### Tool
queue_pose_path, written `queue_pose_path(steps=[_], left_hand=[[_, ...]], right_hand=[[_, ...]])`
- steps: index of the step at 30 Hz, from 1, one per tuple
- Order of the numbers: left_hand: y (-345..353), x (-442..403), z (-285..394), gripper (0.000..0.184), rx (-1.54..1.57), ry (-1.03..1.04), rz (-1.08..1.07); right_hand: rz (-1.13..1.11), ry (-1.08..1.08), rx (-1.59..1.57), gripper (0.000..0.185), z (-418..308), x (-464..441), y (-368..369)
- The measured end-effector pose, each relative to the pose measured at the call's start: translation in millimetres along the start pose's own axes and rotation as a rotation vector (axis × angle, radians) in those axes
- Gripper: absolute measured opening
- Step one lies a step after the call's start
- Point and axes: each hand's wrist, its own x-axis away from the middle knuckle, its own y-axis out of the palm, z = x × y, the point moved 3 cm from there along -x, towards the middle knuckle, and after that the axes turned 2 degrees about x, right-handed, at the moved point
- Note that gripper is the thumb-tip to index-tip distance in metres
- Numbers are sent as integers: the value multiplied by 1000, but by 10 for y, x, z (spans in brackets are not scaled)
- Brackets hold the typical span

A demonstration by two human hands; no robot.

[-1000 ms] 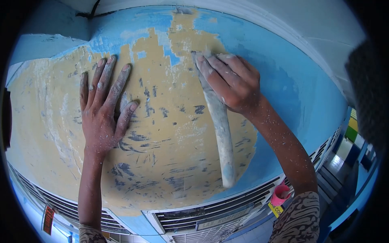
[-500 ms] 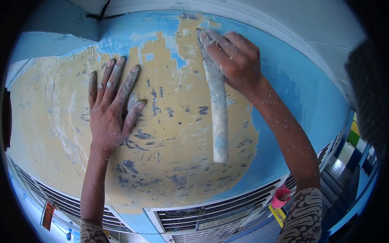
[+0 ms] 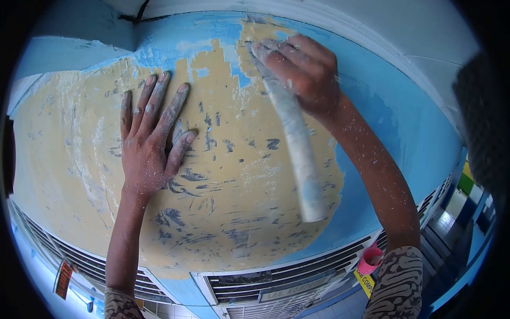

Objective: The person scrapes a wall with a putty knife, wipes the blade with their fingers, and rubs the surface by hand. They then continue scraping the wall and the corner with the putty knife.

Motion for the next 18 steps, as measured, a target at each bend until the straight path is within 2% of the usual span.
queue_pose_path(steps=[3,6,7,10,14,18], left_hand=[[8,30,2,64,6,-2,-7],[-5,28,-4,64,4,-1,3],[-6,24,-3,63,19,-3,12],[-12,14,-2,63,28,-3,7],[-22,23,-10,64,24,3,5],[-20,31,-21,64,20,6,7]], right_hand=[[35,-57,148,22,-178,97,74],[51,-134,106,21,-53,69,74],[-7,-34,144,20,54,6,69],[-28,30,171,16,31,-152,69],[66,-151,106,14,-263,24,86],[55,14,97,17,-80,-58,111]])
